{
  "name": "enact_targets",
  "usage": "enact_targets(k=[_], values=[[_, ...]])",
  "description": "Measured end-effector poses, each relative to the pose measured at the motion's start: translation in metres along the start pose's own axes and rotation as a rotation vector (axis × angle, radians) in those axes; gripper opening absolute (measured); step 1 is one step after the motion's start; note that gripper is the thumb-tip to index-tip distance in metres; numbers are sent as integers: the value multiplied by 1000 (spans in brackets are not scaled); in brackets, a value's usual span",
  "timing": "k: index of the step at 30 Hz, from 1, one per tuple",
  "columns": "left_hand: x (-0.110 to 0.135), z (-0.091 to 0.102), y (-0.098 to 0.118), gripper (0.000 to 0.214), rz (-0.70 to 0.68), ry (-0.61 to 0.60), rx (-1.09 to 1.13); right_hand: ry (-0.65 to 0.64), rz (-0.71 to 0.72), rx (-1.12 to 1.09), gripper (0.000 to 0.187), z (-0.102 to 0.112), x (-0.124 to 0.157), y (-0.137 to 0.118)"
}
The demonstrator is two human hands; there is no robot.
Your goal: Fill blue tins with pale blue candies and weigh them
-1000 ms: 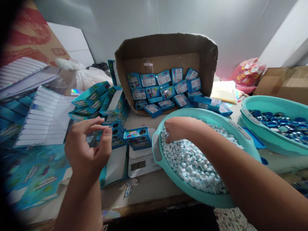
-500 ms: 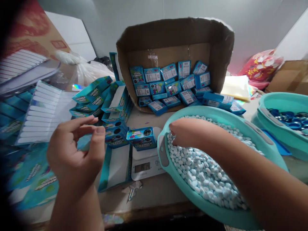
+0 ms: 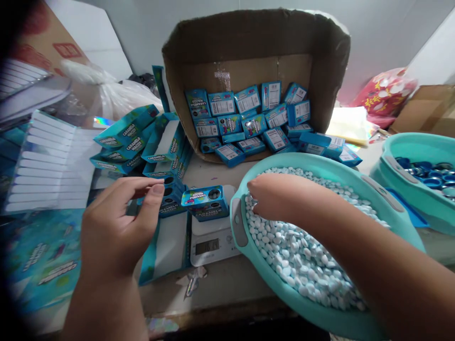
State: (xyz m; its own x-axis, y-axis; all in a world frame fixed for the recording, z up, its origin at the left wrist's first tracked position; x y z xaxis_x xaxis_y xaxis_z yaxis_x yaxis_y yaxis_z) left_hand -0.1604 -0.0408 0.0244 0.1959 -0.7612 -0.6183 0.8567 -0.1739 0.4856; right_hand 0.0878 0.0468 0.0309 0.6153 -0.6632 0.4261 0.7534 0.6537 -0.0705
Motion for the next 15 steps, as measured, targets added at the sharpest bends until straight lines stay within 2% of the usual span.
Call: enact_targets(k=[2,5,8,10,15], values=[[1,-3,-5,23,40,-107,71,1,3,31,23,1,0,-1],[7,-12,-10,48,98,-393,208,-6,24,43,22,2,1,-1],[11,-21,-11,79,129,-586,137,-12,34,25,22,3,1,0],[10,-25,-11,75,152,-622,86,-6,30,6,23,4,2,1],[4,-34,-19,36,225,-695,103,-17,-3,41,27,13,7,5]])
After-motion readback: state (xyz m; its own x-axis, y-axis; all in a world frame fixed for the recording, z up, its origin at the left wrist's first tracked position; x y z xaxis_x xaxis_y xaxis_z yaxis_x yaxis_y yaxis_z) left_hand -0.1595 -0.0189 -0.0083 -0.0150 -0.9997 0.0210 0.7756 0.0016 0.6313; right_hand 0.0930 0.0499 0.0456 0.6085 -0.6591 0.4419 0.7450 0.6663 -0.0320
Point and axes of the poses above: each hand's wrist, its own x-axis away from the middle knuckle, its own z-axis out of the back of the hand, y = z × x, the point moved 2 cm from there along -x, towards the middle knuckle, and after that the axes turned 8 degrees about z, right-handed, at the moved point
